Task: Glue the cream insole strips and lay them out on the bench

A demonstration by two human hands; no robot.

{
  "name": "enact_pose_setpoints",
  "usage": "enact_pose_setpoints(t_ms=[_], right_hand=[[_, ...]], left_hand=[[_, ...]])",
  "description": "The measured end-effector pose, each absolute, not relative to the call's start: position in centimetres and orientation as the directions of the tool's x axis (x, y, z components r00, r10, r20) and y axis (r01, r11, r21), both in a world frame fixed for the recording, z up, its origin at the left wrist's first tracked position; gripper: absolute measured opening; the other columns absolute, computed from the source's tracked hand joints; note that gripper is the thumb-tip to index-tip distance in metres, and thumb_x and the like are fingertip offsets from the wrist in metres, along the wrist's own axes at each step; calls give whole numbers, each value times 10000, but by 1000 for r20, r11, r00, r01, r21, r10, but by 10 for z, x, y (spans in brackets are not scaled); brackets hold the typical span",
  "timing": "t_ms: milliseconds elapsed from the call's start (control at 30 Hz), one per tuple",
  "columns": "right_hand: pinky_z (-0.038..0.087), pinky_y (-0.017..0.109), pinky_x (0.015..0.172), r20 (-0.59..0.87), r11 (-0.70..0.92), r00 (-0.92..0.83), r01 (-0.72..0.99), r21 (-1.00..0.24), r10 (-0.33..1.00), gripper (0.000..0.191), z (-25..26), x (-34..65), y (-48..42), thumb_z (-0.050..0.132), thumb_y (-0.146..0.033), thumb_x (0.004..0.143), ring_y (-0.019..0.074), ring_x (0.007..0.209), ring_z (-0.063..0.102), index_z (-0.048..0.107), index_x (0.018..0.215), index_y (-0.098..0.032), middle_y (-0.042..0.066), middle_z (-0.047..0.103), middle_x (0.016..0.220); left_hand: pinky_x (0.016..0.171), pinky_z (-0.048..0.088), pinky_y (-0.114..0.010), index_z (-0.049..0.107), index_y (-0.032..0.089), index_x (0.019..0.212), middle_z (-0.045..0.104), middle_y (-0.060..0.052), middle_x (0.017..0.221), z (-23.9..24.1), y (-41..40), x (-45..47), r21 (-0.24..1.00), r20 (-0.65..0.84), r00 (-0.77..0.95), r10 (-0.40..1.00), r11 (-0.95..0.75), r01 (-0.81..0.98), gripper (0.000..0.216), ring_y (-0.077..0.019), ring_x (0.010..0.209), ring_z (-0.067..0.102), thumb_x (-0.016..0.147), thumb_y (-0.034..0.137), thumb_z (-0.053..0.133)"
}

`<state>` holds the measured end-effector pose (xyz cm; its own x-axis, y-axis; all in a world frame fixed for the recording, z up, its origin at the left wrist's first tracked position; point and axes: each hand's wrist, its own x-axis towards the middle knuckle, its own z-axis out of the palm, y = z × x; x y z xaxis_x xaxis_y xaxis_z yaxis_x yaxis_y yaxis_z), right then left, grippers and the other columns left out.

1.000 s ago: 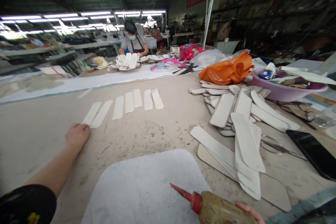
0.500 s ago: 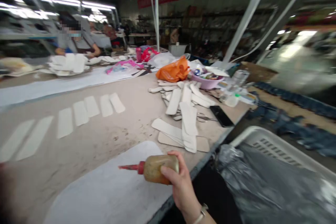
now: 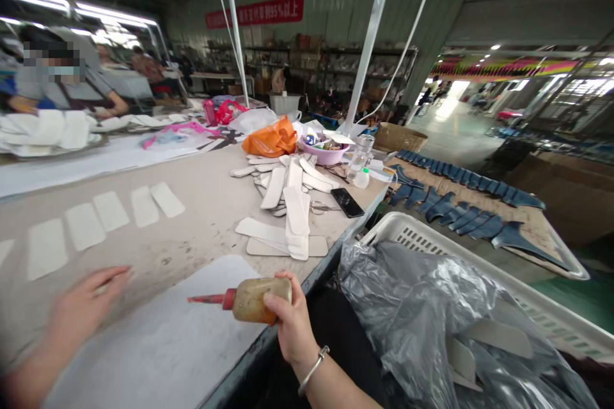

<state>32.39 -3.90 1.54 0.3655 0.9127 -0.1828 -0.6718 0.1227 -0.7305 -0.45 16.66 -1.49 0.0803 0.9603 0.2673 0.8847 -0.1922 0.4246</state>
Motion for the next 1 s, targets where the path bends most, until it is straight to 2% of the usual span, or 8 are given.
enact_pose_setpoints(t_ms=[67,167,267,367,533,667,833,1000], right_hand=[[450,259,657,-184,135,380,-673,-727,906,486,17,331,-43,821,-280,616,170,749,590,539,1012,-259,-19,639,838],[456,258,651,-195,150,393,-693,-705,899,480,20,344,-49,816,-280,615,174,750,595,544,1011,-258,-15,641,837],[451,242,606,-225,157,405,-719,-677,886,479,23,356,-53,809,-283,607,168,720,592,551,1009,-254,-15,637,823],[397,207,515,-261,153,401,-752,-641,878,482,24,367,-57,798,-278,595,154,674,580,556,1011,-254,-17,636,821],[262,175,414,-289,129,352,-804,-580,891,452,23,382,-61,754,-280,630,118,581,534,547,1031,-248,-25,611,787],[268,169,414,-291,126,343,-812,-570,893,473,23,391,-66,763,-274,630,107,582,529,544,1048,-252,-29,603,795],[302,172,441,-260,153,366,-792,-591,894,435,23,395,-72,749,-263,664,106,613,529,546,1048,-247,-29,593,808],[295,173,434,-257,130,378,-747,-651,889,481,21,393,-77,778,-289,650,108,608,519,530,1061,-248,-32,585,795]], left_hand=[[988,463,-357,673,239,953,685,-53,1086,-22,177,45,459,306,242,921,-366,810,358,-229,1045,617,833,471,430],[1041,418,-375,682,207,1020,674,-83,1142,-26,194,123,348,271,510,816,-577,739,383,-238,1112,583,831,422,428],[1070,383,-389,646,166,1145,614,-114,1255,-27,209,182,225,231,641,732,-681,697,404,-248,1179,537,835,316,434],[1053,389,-390,647,155,1151,619,-123,1237,-29,223,217,137,164,710,685,-728,672,413,-251,1156,541,805,184,423],[1012,407,-383,695,161,1043,670,-126,1110,-33,241,235,14,68,762,644,-764,645,374,-253,1076,576,813,150,402],[1018,396,-368,684,187,1063,678,-102,1114,-23,240,225,-68,11,769,640,-766,639,385,-232,1059,588,848,180,364],[1008,392,-394,676,157,1046,682,-118,1045,8,206,194,-160,151,723,675,-705,691,376,-252,1033,581,883,247,350],[973,414,-376,691,218,943,678,-70,943,17,130,116,-194,368,672,643,-654,731,246,-236,952,596,865,272,464]])
